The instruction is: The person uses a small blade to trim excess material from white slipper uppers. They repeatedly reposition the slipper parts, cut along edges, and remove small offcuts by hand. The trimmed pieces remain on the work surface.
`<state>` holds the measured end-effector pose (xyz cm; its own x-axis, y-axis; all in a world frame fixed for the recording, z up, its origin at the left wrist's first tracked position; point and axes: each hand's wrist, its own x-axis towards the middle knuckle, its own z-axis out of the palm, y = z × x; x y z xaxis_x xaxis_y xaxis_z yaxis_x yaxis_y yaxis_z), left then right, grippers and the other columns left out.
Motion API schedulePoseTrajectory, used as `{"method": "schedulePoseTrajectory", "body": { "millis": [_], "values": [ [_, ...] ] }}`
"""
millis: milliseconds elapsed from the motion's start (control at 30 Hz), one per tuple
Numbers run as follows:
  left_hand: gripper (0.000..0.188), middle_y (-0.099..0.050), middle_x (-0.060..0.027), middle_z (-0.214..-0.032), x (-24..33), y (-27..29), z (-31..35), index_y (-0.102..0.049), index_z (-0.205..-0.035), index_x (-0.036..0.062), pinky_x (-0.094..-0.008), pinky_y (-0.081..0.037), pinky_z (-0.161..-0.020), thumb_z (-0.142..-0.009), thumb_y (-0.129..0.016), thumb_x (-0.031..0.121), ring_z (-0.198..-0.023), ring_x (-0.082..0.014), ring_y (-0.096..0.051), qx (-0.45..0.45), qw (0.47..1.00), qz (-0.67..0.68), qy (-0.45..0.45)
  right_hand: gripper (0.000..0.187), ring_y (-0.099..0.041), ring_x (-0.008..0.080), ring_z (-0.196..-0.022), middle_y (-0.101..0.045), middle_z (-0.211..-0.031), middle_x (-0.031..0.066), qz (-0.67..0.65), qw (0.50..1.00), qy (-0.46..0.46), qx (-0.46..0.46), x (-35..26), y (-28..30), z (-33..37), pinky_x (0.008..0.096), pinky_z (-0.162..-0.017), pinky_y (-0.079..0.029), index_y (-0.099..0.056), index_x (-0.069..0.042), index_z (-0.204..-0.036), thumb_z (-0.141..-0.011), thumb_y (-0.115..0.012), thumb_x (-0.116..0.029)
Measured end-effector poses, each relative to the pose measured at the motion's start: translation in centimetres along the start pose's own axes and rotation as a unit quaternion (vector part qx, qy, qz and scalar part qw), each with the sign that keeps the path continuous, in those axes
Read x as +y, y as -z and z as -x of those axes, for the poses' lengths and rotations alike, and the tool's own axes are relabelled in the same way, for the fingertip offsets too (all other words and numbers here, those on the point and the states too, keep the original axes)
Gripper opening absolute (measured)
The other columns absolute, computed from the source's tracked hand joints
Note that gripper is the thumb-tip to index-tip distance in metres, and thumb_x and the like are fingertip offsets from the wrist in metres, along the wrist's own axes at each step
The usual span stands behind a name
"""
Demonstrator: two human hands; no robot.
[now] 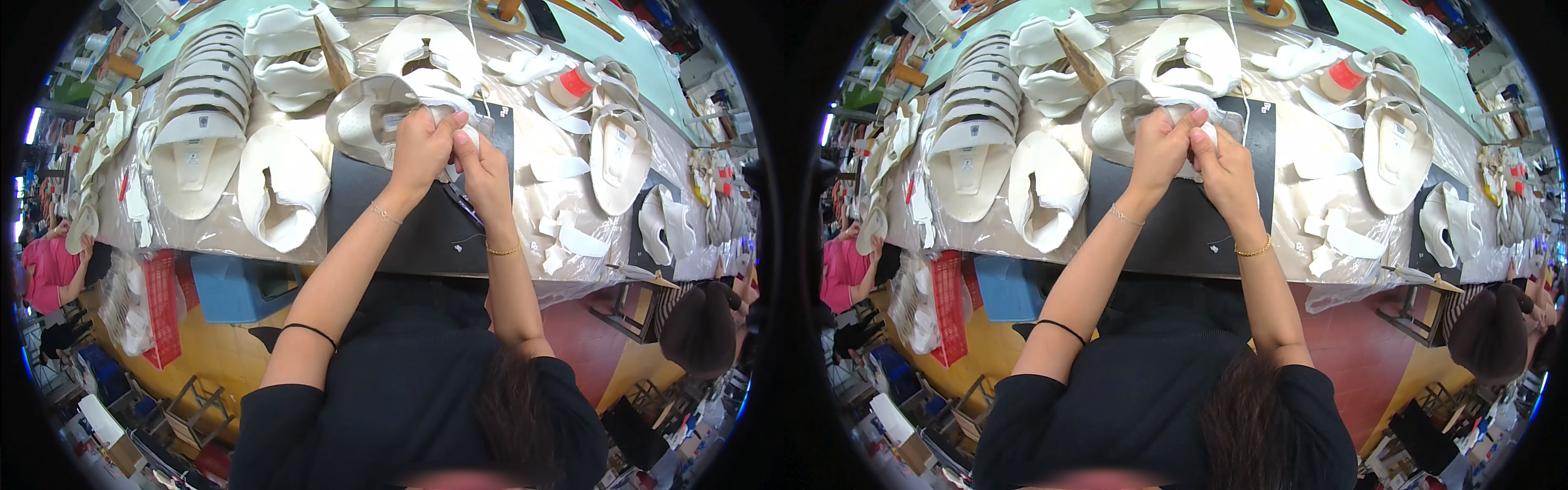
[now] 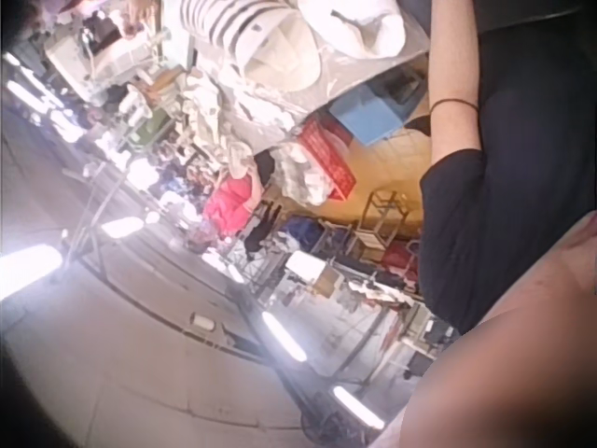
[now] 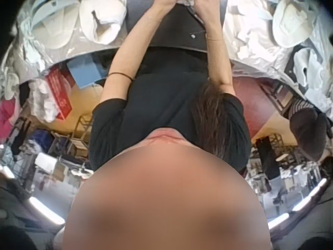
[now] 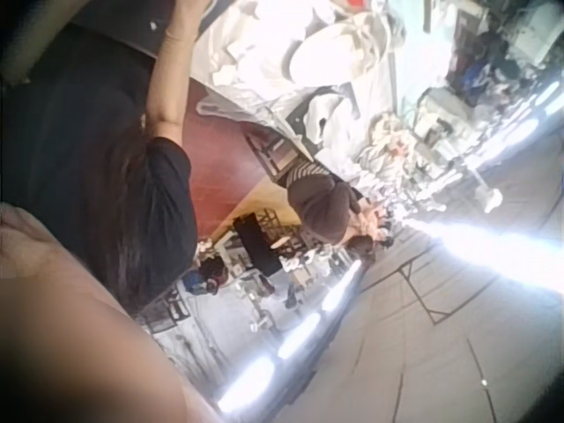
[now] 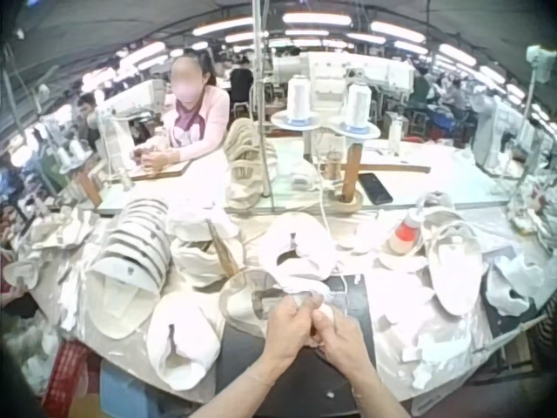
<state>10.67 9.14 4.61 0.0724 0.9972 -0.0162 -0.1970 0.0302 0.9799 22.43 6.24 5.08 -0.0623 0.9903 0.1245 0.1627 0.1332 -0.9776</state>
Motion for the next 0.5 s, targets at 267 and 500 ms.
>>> {"method": "schedulePoseTrajectory", "body": {
  "millis": [267, 500],
  "values": [
    [0.020, -0.062, -0.0040, -0.064, -0.4, 0.4, -1.0, -0.067, -0.086, -0.0025, -0.0248, -0.041, -0.041, -0.093, -0.065, 0.016, -0.047, -0.0116, -0.056, 0.001, 0.999, 0.028, 0.040, 0.036, -0.042, 0.0071, -0.064, -0.048, -0.067, -0.0026, -0.034, 0.999, 0.005, -0.013, 1.1, -0.1, 0.5, 0.0238, -0.059, -0.036, -0.058, -0.002, -0.083, -0.103, -0.050, -0.030],
    [0.028, -0.062, -0.0023, -0.071, -0.5, -0.3, 2.0, -0.066, -0.085, -0.0030, -0.0260, -0.044, -0.051, -0.093, -0.065, 0.023, -0.060, -0.0081, -0.054, -0.013, 0.999, 0.044, 0.012, 0.035, -0.046, 0.0070, -0.064, -0.052, -0.071, -0.0008, -0.101, 0.994, -0.009, -0.037, 0.7, 0.9, 2.0, 0.0233, -0.059, -0.038, -0.060, -0.001, -0.087, -0.102, -0.052, -0.032]
  ]
}}
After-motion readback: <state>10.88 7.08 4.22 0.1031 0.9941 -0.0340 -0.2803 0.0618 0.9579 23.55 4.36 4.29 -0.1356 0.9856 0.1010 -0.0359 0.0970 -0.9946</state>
